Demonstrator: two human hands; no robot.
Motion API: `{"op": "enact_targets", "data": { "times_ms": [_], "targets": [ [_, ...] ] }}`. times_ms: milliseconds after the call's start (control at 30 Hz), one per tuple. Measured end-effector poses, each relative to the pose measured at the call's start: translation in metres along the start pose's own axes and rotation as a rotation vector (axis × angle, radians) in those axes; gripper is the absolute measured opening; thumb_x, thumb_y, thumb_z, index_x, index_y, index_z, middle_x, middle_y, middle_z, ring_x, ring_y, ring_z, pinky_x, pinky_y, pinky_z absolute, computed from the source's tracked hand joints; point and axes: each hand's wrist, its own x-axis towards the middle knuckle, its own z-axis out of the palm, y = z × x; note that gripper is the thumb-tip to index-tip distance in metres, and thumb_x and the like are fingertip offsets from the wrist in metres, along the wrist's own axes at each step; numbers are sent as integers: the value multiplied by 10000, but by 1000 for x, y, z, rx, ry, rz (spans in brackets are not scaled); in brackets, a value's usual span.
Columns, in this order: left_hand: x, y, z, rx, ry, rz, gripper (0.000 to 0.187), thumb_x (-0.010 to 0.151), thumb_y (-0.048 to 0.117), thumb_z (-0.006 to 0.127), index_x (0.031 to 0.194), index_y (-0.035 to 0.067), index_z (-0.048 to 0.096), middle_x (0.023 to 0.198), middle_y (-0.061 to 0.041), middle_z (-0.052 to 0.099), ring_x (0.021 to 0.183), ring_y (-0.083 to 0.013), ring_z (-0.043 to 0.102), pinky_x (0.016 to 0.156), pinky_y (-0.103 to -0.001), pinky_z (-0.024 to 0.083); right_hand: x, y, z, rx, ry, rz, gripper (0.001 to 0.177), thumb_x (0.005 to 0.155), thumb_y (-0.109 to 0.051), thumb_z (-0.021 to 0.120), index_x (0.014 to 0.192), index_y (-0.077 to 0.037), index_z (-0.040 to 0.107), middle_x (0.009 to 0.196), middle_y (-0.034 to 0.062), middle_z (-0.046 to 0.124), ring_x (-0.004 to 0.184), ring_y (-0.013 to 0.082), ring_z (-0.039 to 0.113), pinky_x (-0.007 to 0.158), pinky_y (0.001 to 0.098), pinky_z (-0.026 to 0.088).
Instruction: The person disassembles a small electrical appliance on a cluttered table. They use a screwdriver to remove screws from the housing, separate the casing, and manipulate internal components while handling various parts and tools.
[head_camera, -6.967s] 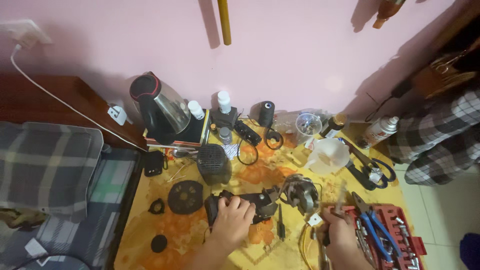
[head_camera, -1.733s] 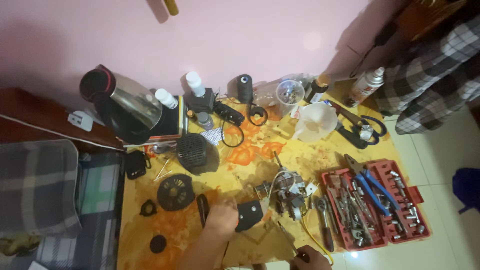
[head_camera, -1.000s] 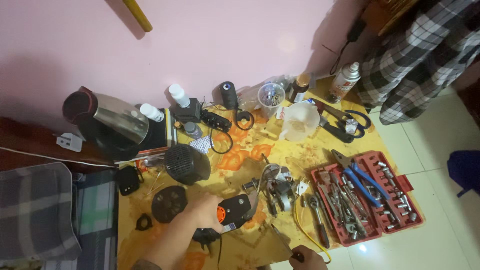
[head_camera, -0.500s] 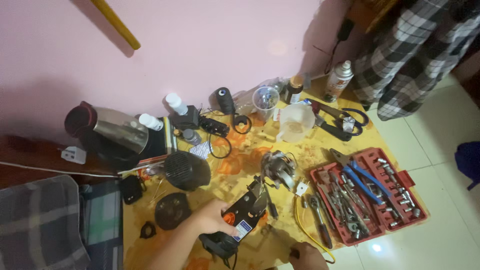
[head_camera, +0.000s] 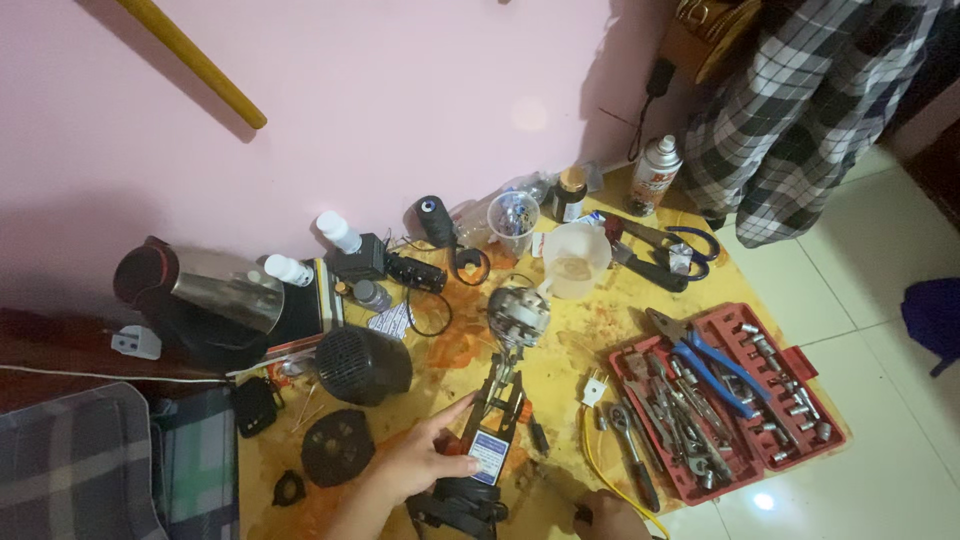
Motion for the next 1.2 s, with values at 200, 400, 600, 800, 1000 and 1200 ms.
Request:
{"op": "enact_targets", "data": {
  "times_ms": [200,400,600,800,1000,1200],
  "targets": [
    [6,-14,-6,-34,42,77,1017,718,170,866,1602,305,381,831,-19,654,757,-106,604,728,-250,476,9,4,6,-89,-13,-55,388,674,-276,852,1048,-182,818,953,157,732,887,321,741,860,418,582],
    [13,-26,-12,-192,9,91,1036,708,122,840,1610,287,357,831,-39,678,775,-120,627,766,-260,507,14,3,8,-104,-59,-42,374,699,-321,852,1047,-187,816,929,145,740,916,307,747,878,403,587],
    [15,-28,-19,-278,13,72,1054,686,123,838,1607,250,339,853,-57,704,778,-134,653,758,-273,531,16,-1,9,-75,-97,-10,420,711,-341,861,1096,-187,796,974,146,736,955,292,748,895,390,591],
    [19,-37,-23,-198,1,189,1061,679,156,865,1609,220,357,885,-26,717,775,-108,607,730,-248,507,17,-8,13,-50,-92,71,416,703,-303,843,1108,-221,797,1008,110,755,978,263,756,921,384,588],
    [16,-31,-13,-16,-4,227,1037,707,119,896,1606,252,399,993,-17,679,820,-93,552,781,-224,484,19,-8,12,-109,-129,52,371,725,-316,843,1078,-216,792,1030,112,749,1005,264,748,937,384,584],
    [9,-16,2,-42,-73,156,1035,675,71,869,1595,238,424,1250,-35,667,968,-107,601,884,-229,504,13,-9,16,-91,-60,42,402,684,-267,849,1079,-208,798,975,124,742,969,294,745,898,419,580]
  ]
}}
